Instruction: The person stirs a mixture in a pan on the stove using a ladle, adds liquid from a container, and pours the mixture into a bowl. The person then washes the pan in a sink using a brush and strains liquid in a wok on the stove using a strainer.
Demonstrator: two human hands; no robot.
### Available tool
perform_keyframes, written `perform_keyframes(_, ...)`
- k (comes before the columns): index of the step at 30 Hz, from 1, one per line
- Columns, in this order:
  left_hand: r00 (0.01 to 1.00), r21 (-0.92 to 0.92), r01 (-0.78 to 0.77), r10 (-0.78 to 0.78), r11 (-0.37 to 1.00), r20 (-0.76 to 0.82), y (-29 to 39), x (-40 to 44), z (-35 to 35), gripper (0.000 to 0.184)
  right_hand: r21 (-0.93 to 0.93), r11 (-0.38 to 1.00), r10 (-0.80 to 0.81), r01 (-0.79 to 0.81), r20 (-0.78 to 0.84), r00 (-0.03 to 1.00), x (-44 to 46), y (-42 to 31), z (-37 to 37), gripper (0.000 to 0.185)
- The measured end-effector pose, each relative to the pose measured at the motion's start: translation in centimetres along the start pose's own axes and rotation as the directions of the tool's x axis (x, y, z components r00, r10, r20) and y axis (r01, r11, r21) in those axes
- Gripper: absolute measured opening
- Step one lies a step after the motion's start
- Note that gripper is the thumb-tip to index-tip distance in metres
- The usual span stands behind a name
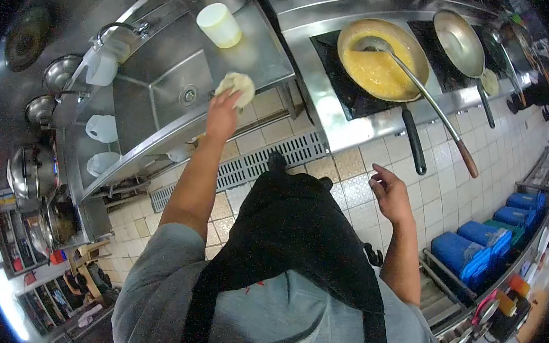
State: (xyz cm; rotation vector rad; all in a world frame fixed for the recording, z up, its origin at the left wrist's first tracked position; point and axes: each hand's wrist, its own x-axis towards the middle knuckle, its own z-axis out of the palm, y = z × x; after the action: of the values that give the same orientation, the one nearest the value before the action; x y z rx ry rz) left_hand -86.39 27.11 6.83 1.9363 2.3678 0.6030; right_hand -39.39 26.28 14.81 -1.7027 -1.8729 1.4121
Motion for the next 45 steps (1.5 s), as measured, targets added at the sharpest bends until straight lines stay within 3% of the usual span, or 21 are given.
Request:
perform_keyframes(5, 0.948, 0.143, 0.314, -0.318, 0.939, 0.008, -13.8, -8.4, -6.0, 0.055, 0.033, 0.999, 0.003, -0.004, 0.040, 0.999, -0.2, 0.8, 1.1, 0.040)
perform_keyframes(6, 0.870, 0.131, 0.489, -0.493, 0.863, 0.003, -15.9, -9.4, -7.7, 0.051, 0.021, 1.000, -0.015, 0.015, 0.015, 1.000, -0.5, 1.8, 1.3, 0.040)
perform_keyframes(7, 0.849, 0.050, 0.529, -0.527, 0.847, -0.044, -18.1, -10.5, -9.5, 0.046, 0.031, 0.999, -0.016, 0.015, 0.001, 1.000, -0.7, 1.8, 1.2, 0.040)
perform_keyframes(8, 0.679, -0.015, 0.734, -0.734, 0.679, -0.029, -19.4, -10.4, -10.7, 0.043, 0.007, 1.000, 0.021, -0.021, 0.005, 1.000, -1.1, 1.7, 1.1, 0.040)
perform_keyframes(9, 0.601, -0.295, 0.768, -0.799, 0.568, 0.026, -19.4, -10.8, -12.2, 0.044, -0.018, 0.997, 0.069, -0.069, 0.017, 0.997, -2.1, 1.8, 1.3, 0.041)
perform_keyframes(11, 0.459, -0.532, 0.787, -0.872, 0.311, 0.169, -15.4, -9.2, -14.8, 0.045, -0.025, 0.995, 0.101, -0.101, -0.001, 0.995, -2.5, 1.8, 1.5, 0.041)
perform_keyframes(12, 0.470, -0.543, 0.778, -0.866, 0.315, 0.171, -14.4, -8.1, -14.1, 0.045, -0.029, 0.995, 0.099, -0.099, -0.020, 0.995, -2.5, 1.8, 1.6, 0.041)
perform_keyframes(14, 0.662, -0.813, 0.520, -0.724, 0.261, 0.191, -13.5, -5.6, -12.8, 0.045, -0.018, 0.993, 0.112, -0.114, -0.057, 0.992, -2.1, 0.8, 2.1, 0.042)
perform_keyframes(22, 0.794, -0.948, 0.306, -0.573, 0.089, 0.203, -11.5, 15.7, -7.4, 0.053, 0.017, 0.997, 0.081, -0.079, -0.186, 0.979, 3.6, -8.7, 7.0, 0.041)
perform_keyframes(25, 0.892, -0.975, 0.217, -0.414, 0.040, 0.182, -12.3, 20.3, -4.1, 0.059, 0.047, 0.995, 0.093, -0.085, -0.205, 0.974, 5.0, -12.3, 9.4, 0.042)
perform_keyframes(28, 0.932, -0.921, 0.351, -0.160, 0.169, 0.325, -11.5, 22.6, -2.0, 0.064, -0.081, 0.995, 0.049, -0.060, -0.134, 0.990, 6.1, -16.6, 11.0, 0.044)
perform_keyframes(30, 0.932, -0.776, 0.292, 0.016, 0.559, 0.363, -11.8, 23.4, -0.5, 0.075, -0.052, 0.999, -0.011, 0.002, -0.165, 0.986, 7.6, -18.4, 11.9, 0.044)
perform_keyframes(31, 0.928, -0.781, 0.288, 0.041, 0.555, 0.371, -12.0, 23.5, -0.2, 0.075, -0.032, 0.997, -0.081, 0.076, -0.178, 0.981, 8.4, -19.3, 12.1, 0.044)
perform_keyframes(33, 0.928, -0.639, 0.133, 0.132, 0.757, 0.350, -11.0, 22.9, -0.7, 0.087, -0.177, 0.974, -0.169, 0.144, -0.136, 0.976, 11.5, -21.2, 12.1, 0.050)
perform_keyframes(35, 0.852, -0.649, 0.221, 0.180, 0.728, 0.492, -9.0, 22.2, -2.7, 0.098, -0.298, 0.934, -0.243, 0.200, -0.118, 0.963, 14.9, -24.5, 12.2, 0.054)
perform_keyframes(38, 0.899, -0.515, -0.061, 0.271, 0.855, 0.343, -7.9, 20.8, -1.7, 0.103, -0.349, 0.892, -0.361, 0.288, -0.168, 0.917, 20.6, -29.2, 13.4, 0.071)
perform_keyframes(40, 0.958, -0.203, -0.155, 0.197, 0.967, 0.208, -5.3, 19.0, -3.0, 0.099, -0.409, 0.883, -0.329, 0.230, -0.191, 0.925, 23.7, -32.2, 14.6, 0.088)
perform_keyframes(41, 0.952, -0.212, -0.180, 0.224, 0.961, 0.210, -5.3, 18.6, -2.3, 0.099, -0.429, 0.885, -0.288, 0.179, -0.202, 0.936, 25.0, -33.5, 15.4, 0.093)
perform_keyframes(43, 0.932, -0.608, -0.348, 0.333, 0.713, -0.144, -5.5, 17.8, 0.1, 0.098, -0.535, 0.842, -0.148, 0.076, -0.093, 0.985, 26.9, -35.5, 16.4, 0.098)
perform_keyframes(44, 0.964, -0.820, -0.196, 0.258, 0.538, -0.062, -5.0, 17.4, 0.5, 0.086, -0.573, 0.817, -0.161, 0.057, -0.132, 0.978, 27.4, -35.9, 17.3, 0.097)
perform_keyframes(45, 0.959, -0.826, -0.204, 0.277, 0.525, -0.061, -5.2, 17.9, 1.0, 0.086, -0.612, 0.790, -0.175, 0.036, -0.169, 0.970, 27.4, -36.3, 18.1, 0.097)
